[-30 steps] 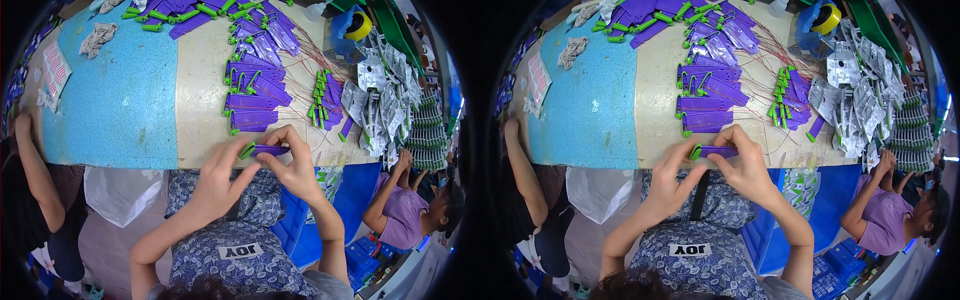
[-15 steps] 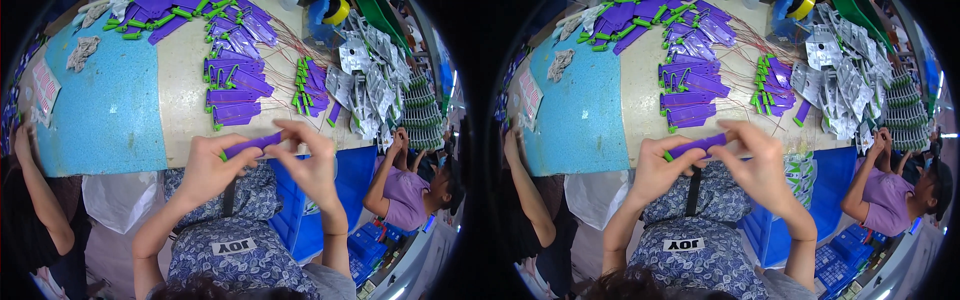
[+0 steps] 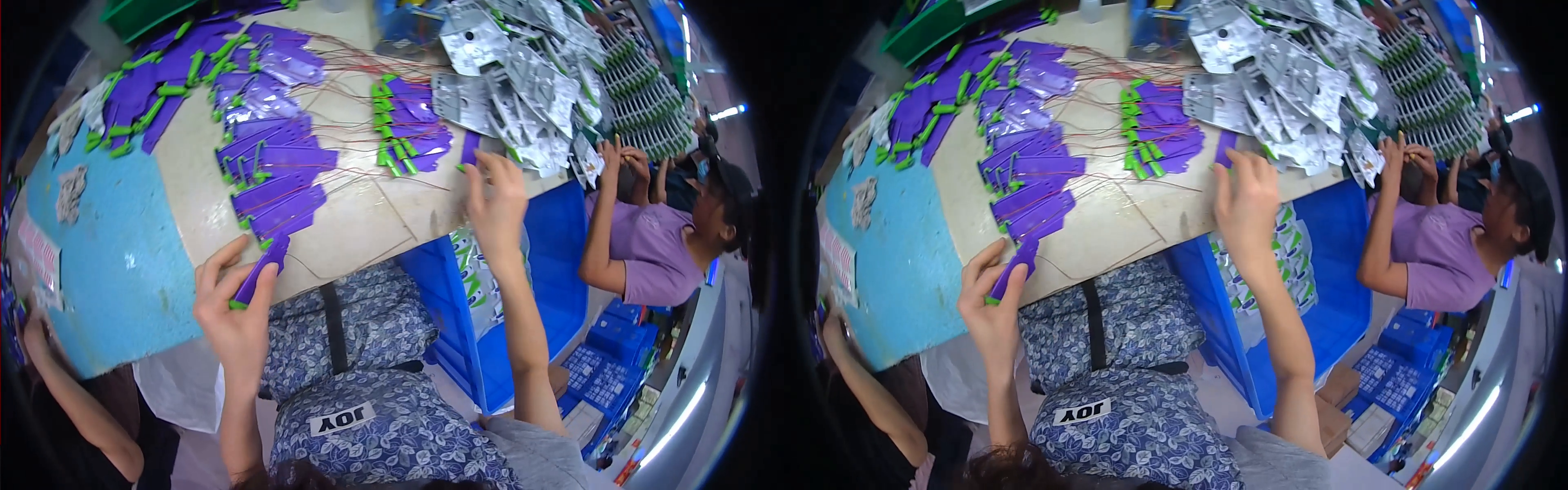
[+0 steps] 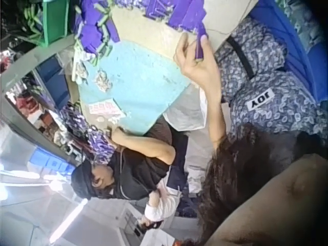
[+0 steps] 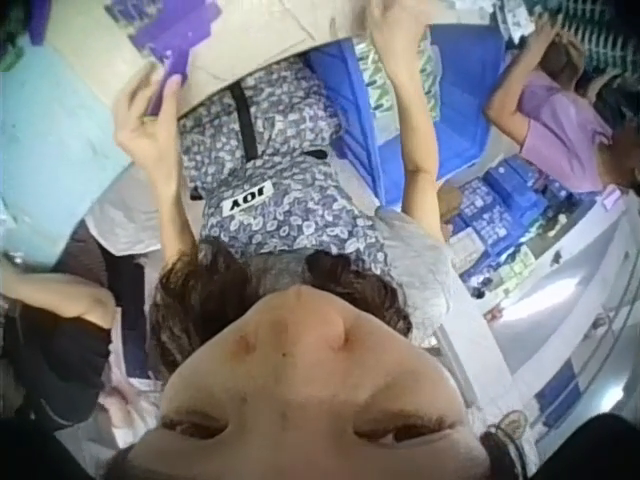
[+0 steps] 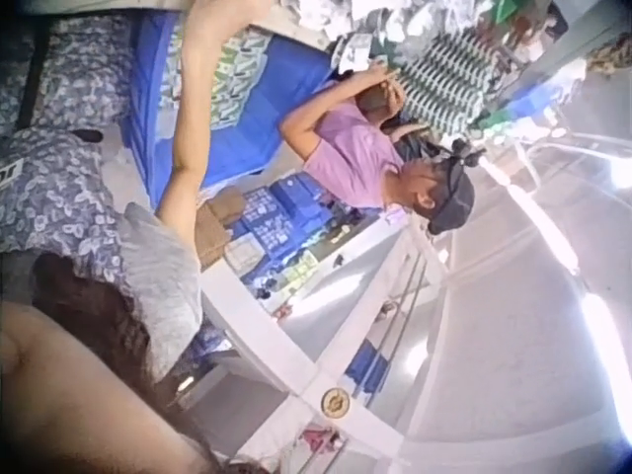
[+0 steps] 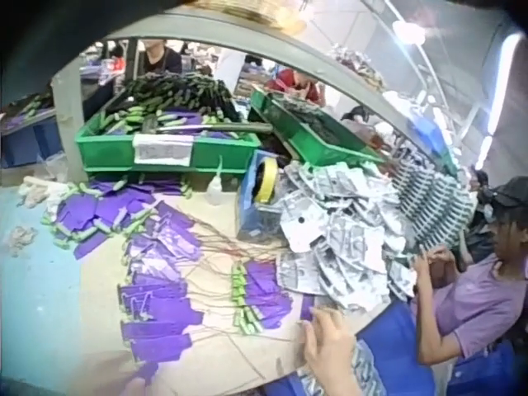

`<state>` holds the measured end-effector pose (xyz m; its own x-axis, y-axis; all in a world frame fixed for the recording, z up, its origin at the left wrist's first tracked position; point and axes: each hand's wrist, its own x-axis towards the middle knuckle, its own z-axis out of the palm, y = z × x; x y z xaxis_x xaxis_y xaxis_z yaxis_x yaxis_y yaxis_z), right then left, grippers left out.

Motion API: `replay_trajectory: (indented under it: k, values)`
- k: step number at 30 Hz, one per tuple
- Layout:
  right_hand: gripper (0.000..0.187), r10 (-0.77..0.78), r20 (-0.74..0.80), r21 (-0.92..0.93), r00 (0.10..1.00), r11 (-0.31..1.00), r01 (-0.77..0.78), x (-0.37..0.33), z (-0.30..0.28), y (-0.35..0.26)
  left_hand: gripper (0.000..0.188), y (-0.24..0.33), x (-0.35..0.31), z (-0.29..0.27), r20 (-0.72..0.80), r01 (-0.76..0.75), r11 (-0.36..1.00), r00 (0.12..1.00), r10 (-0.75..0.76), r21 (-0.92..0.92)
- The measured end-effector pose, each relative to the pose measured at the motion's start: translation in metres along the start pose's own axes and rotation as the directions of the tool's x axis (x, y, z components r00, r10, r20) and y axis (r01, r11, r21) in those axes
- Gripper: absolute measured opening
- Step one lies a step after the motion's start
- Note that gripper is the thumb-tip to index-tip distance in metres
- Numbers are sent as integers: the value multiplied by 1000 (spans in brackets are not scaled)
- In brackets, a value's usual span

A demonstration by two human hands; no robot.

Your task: The person assembles small plastic electronic components by attaching wires to connectors and applying glue from a glue bottle with a glue dispenser to secure them.

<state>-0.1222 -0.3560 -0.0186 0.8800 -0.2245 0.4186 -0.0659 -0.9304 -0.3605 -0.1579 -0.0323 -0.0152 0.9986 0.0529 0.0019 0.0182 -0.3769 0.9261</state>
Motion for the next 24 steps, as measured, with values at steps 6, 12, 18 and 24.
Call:
replay_trajectory:
  k: [6,12,18,24]
  values:
    - [22,118,70,-8,991,993,-118,-20,-6,-7,9,13,-15,-12,177,-184,975,971,161,125]
    - [33,302,263,386,916,838,-387,-11,-39,-30,12,24,-23,-16,492,6,996,869,-48,86]
    - [48,11,729,651,684,296,-699,2,2,-109,15,16,-21,-16,574,-229,960,813,97,162]
    - [24,-63,703,681,708,345,-646,1,34,-127,14,9,-18,-23,449,-417,885,844,292,207]
